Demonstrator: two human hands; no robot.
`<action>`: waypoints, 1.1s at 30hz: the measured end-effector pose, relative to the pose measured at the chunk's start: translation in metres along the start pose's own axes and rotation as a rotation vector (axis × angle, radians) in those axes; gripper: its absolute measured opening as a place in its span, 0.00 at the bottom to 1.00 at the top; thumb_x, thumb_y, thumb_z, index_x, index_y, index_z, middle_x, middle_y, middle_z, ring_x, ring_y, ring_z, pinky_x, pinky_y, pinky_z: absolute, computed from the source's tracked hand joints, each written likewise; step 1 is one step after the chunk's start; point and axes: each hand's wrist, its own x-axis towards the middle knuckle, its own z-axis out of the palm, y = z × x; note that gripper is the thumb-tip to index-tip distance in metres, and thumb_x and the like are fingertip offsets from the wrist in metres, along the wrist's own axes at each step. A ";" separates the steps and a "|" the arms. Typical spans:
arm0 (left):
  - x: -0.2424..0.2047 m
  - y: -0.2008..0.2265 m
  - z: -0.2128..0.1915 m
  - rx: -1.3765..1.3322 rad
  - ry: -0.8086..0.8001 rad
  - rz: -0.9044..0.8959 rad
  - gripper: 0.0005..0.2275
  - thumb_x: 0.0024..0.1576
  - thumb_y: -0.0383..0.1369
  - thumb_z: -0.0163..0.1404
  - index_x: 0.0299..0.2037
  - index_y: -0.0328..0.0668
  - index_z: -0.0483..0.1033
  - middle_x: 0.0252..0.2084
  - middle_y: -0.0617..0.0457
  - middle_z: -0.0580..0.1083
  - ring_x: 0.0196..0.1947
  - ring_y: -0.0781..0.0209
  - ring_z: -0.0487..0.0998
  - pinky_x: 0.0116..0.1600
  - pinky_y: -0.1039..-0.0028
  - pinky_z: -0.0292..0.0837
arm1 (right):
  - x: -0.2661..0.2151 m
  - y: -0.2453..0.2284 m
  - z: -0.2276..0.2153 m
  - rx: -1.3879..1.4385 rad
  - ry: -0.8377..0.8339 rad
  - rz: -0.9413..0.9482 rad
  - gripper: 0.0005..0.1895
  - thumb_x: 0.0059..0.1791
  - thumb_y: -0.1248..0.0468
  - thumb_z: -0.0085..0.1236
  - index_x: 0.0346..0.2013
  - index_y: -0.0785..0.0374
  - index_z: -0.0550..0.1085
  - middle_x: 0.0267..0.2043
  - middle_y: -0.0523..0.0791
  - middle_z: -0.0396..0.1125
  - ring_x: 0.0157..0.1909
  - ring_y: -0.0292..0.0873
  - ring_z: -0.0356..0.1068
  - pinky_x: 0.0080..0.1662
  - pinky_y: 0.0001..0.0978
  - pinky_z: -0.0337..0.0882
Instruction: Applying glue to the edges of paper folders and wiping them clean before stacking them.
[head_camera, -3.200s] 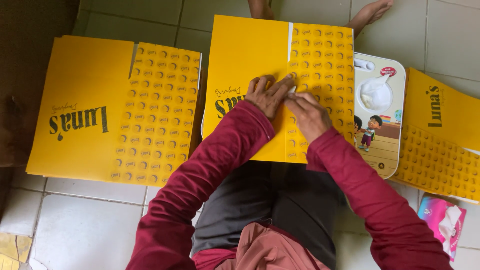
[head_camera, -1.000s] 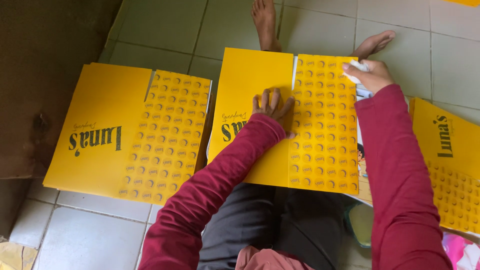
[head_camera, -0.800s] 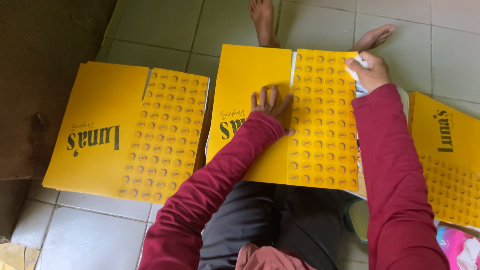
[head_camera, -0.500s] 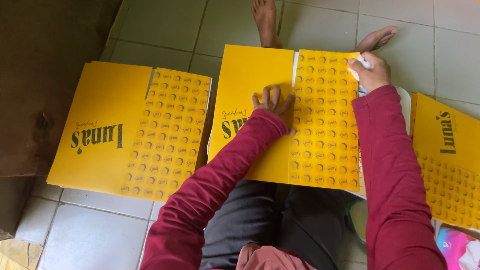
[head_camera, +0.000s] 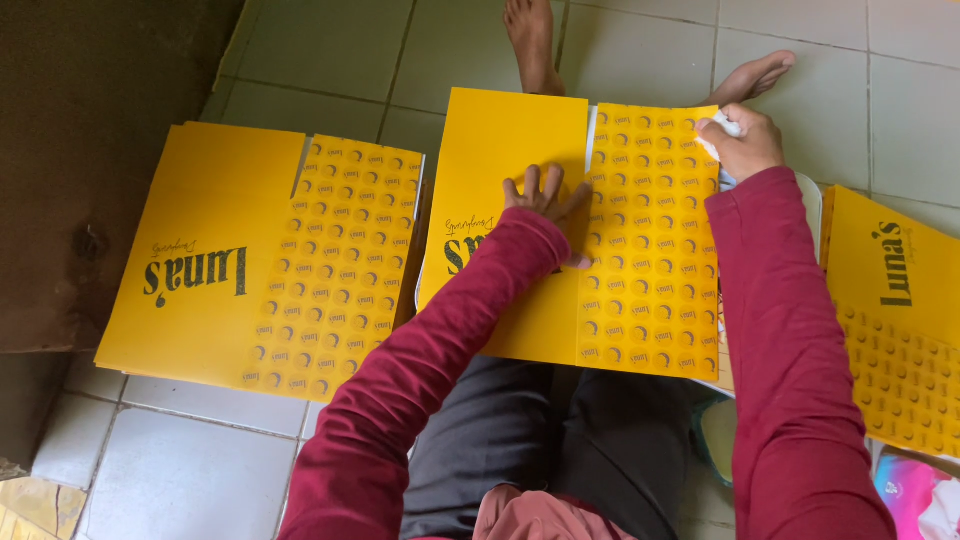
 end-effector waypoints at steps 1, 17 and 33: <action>0.000 -0.005 0.000 0.001 0.001 0.001 0.55 0.39 0.76 0.49 0.75 0.72 0.34 0.72 0.50 0.43 0.69 0.41 0.45 0.64 0.42 0.53 | 0.002 0.005 0.001 0.000 0.001 0.000 0.19 0.58 0.55 0.59 0.26 0.51 0.64 0.26 0.34 0.53 0.31 0.32 0.51 0.33 0.30 0.52; 0.049 -0.036 0.083 -0.196 0.793 0.207 0.16 0.66 0.41 0.45 0.64 0.79 0.68 0.73 0.68 0.59 0.74 0.58 0.56 0.74 0.44 0.42 | -0.147 -0.041 0.096 -0.401 0.074 -0.847 0.13 0.51 0.66 0.64 0.48 0.62 0.73 0.41 0.50 0.66 0.48 0.55 0.69 0.46 0.43 0.73; 0.051 -0.033 0.075 -0.193 0.649 0.166 0.19 0.65 0.40 0.47 0.66 0.79 0.65 0.75 0.69 0.54 0.76 0.59 0.51 0.76 0.44 0.39 | -0.095 -0.022 0.117 -0.540 -0.020 -0.831 0.18 0.53 0.80 0.49 0.54 0.65 0.77 0.46 0.49 0.71 0.56 0.46 0.67 0.56 0.33 0.71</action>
